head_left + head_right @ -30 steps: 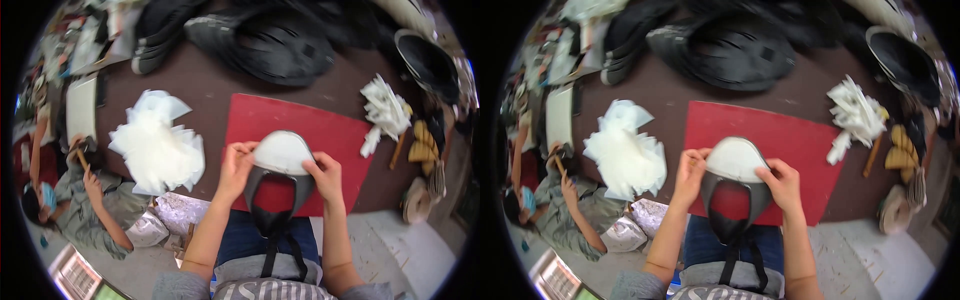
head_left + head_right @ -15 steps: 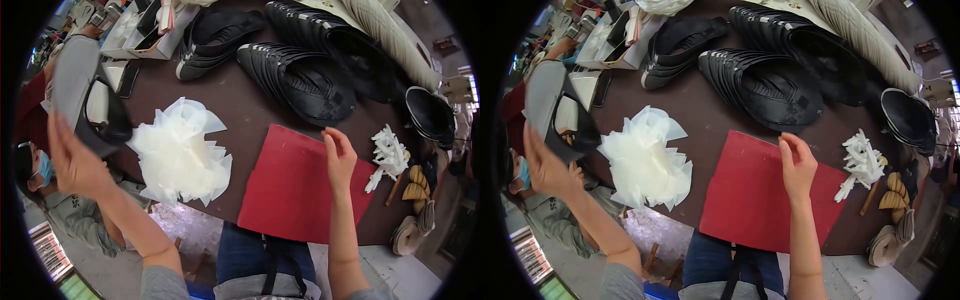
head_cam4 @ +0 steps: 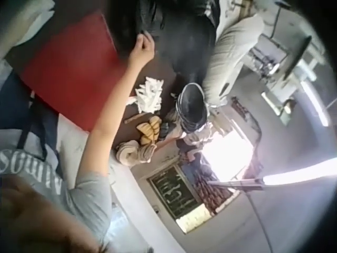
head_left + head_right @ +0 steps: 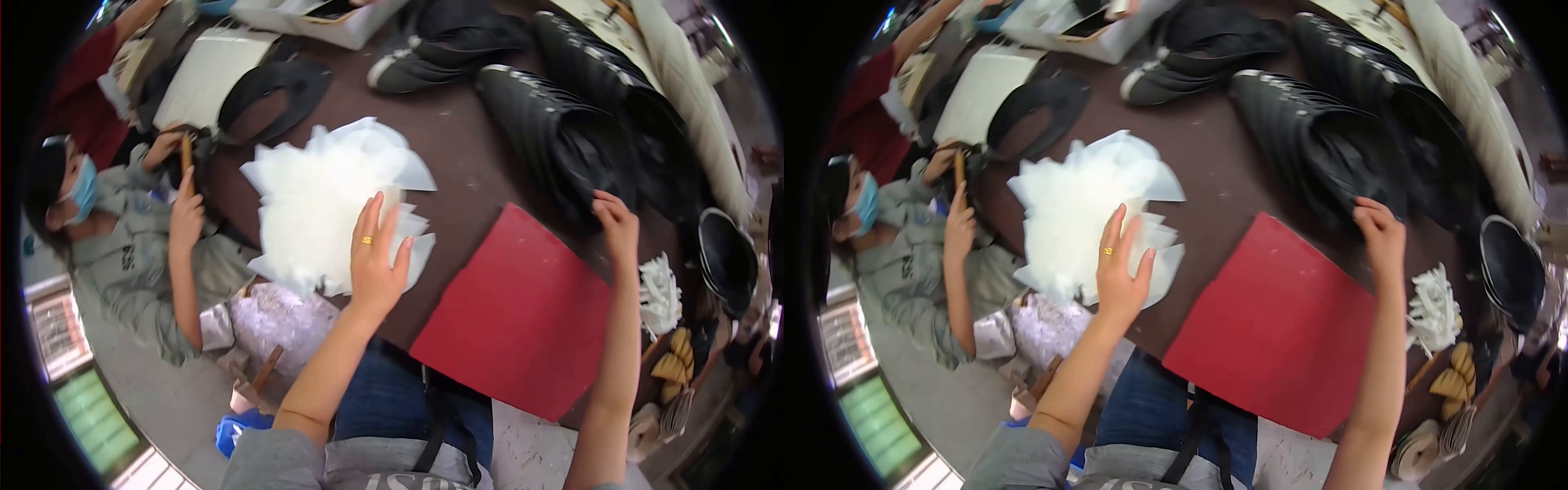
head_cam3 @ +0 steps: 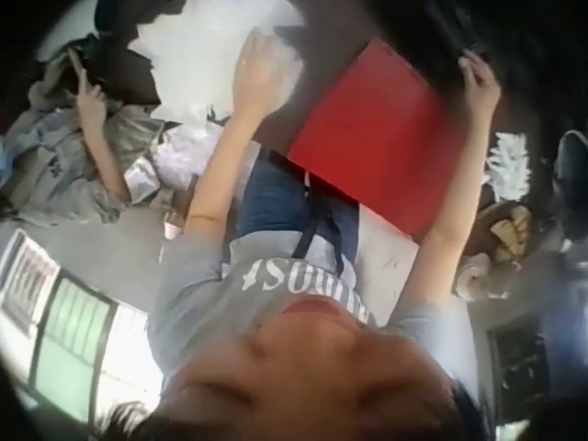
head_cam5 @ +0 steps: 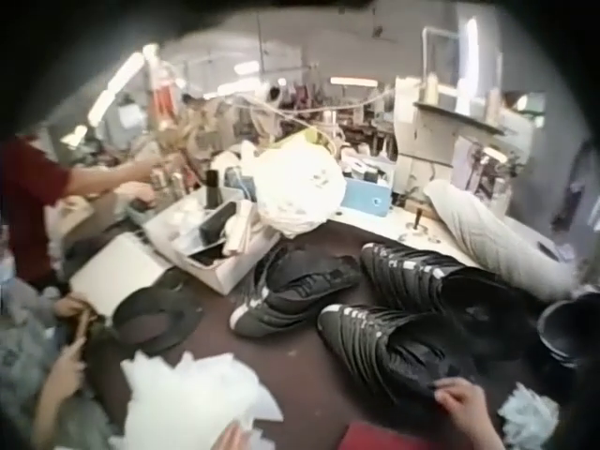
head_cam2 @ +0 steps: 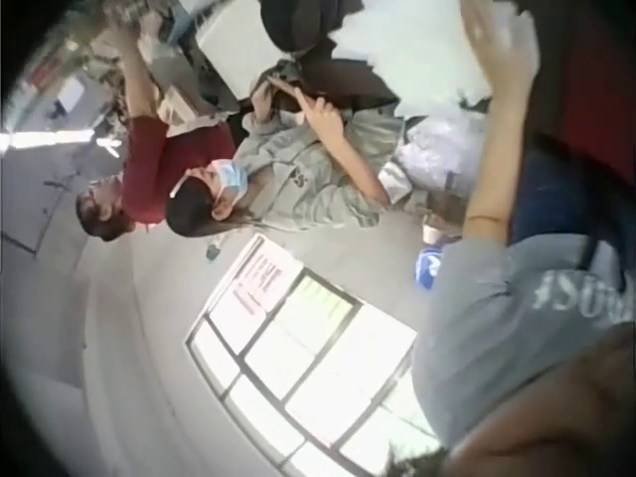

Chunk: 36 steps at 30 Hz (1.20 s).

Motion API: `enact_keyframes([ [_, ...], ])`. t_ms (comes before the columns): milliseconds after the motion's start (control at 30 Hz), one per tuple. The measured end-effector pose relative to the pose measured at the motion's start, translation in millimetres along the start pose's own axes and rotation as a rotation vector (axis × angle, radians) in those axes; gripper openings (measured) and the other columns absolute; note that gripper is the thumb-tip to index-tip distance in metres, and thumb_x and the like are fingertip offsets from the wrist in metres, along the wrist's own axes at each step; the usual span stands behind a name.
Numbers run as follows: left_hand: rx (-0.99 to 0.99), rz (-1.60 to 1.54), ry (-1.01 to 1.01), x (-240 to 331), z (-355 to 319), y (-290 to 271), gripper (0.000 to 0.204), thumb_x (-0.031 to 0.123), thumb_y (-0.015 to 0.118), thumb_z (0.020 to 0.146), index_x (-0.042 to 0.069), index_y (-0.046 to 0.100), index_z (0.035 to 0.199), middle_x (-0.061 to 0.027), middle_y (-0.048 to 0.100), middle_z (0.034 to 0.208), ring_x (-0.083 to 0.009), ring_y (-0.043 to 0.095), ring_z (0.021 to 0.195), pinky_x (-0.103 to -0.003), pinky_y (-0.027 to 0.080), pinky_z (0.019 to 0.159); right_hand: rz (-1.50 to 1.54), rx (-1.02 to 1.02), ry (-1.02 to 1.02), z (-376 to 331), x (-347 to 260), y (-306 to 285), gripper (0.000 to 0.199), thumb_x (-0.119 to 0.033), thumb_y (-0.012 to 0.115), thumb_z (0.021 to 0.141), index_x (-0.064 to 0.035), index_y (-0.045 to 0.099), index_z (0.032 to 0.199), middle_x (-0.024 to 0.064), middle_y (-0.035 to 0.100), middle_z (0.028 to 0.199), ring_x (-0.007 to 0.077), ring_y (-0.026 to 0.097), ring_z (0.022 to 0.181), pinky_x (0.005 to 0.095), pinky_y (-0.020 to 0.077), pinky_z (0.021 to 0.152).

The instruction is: Assembling shoe components by inserting white liners into shoe uppers at a workshop table.

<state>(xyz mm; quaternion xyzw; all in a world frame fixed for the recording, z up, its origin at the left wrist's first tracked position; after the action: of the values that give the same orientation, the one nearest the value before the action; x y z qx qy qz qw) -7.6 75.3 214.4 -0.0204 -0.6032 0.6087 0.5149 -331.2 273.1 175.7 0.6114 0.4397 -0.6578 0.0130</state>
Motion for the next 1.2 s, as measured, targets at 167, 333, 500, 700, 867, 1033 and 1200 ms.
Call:
enact_keyframes([
  [167, 0.013, -0.004, 0.000, -4, -23, -15, 0.036, 0.002, 0.058, 0.075, 0.002, 0.055, 0.111, -0.0171, 0.044, 0.129, -0.0333, 0.044, 0.117, -0.039, 0.036, 0.098, 0.513, -0.069, 0.605, 14, 60, 7, 0.022, -0.012, 0.062, 0.075, 0.0063, 0.066, 0.087, 0.0053, 0.065, 0.093, 0.0172, 0.056, 0.083, 0.0240, 0.0404, 0.079],
  [333, -0.101, -0.099, 0.018, 0, -39, -29, 0.032, 0.001, 0.058, 0.075, 0.001, 0.056, 0.107, -0.0156, 0.046, 0.127, -0.0331, 0.046, 0.114, -0.039, 0.038, 0.095, -0.450, 0.470, -0.195, 1, -48, -74, 0.030, -0.026, 0.048, 0.091, -0.0024, 0.061, 0.104, 0.0088, 0.063, 0.099, 0.0197, 0.058, 0.086, 0.0265, 0.0438, 0.079],
  [500, -0.122, -0.135, -0.059, -13, -68, -48, 0.033, 0.000, 0.057, 0.076, 0.001, 0.055, 0.109, -0.0134, 0.050, 0.122, -0.0309, 0.048, 0.112, -0.035, 0.039, 0.093, -0.554, 0.452, -0.365, -65, -163, -129, 0.024, -0.019, 0.044, 0.094, -0.0031, 0.059, 0.103, 0.0033, 0.062, 0.096, 0.0142, 0.056, 0.087, 0.0267, 0.0440, 0.076],
  [700, -0.008, 0.081, -0.427, -117, -92, -81, 0.045, 0.000, 0.054, 0.076, 0.001, 0.046, 0.120, -0.0140, 0.050, 0.120, -0.0301, 0.047, 0.110, -0.034, 0.039, 0.093, -0.668, -0.536, -0.740, -95, -184, 141, 0.021, -0.008, 0.060, 0.074, -0.0053, 0.062, 0.094, 0.0061, 0.059, 0.101, 0.0254, 0.054, 0.088, 0.0328, 0.0439, 0.081],
  [867, -0.149, 0.146, -0.362, -125, -70, -77, 0.049, 0.000, 0.054, 0.075, 0.003, 0.043, 0.123, -0.0114, 0.051, 0.120, -0.0291, 0.046, 0.111, -0.035, 0.038, 0.093, -0.157, -0.738, -0.857, -133, -224, 301, 0.032, 0.000, 0.060, 0.074, -0.0038, 0.055, 0.106, 0.0072, 0.052, 0.115, 0.0254, 0.053, 0.102, 0.0308, 0.0450, 0.082],
  [1033, -0.200, 0.188, -0.324, -129, -73, -71, 0.050, 0.002, 0.055, 0.074, 0.004, 0.043, 0.123, -0.0092, 0.051, 0.120, -0.0272, 0.046, 0.112, -0.034, 0.039, 0.092, -0.507, -0.719, -1.096, -119, -229, 378, 0.014, -0.004, 0.059, 0.073, -0.0052, 0.057, 0.087, 0.0069, 0.053, 0.091, 0.0224, 0.049, 0.084, 0.0295, 0.0433, 0.074],
  [1200, -0.255, 0.215, -0.358, -134, -78, -74, 0.050, 0.002, 0.055, 0.074, 0.005, 0.043, 0.123, -0.0082, 0.051, 0.121, -0.0244, 0.046, 0.112, -0.033, 0.038, 0.092, -0.650, -0.740, -1.167, -122, -236, 391, 0.006, -0.005, 0.057, 0.074, -0.0056, 0.057, 0.079, 0.0064, 0.051, 0.081, 0.0210, 0.047, 0.077, 0.0287, 0.0424, 0.071],
])
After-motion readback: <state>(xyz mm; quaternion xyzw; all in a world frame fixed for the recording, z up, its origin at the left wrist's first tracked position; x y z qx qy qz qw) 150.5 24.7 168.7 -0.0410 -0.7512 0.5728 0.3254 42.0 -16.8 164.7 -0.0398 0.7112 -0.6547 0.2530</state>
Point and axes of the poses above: each hand's wrist, its own z-axis towards the middle knuckle, its own y-axis out of the palm, x = y × z, the point moved 8 cm from there along z, towards the middle knuckle
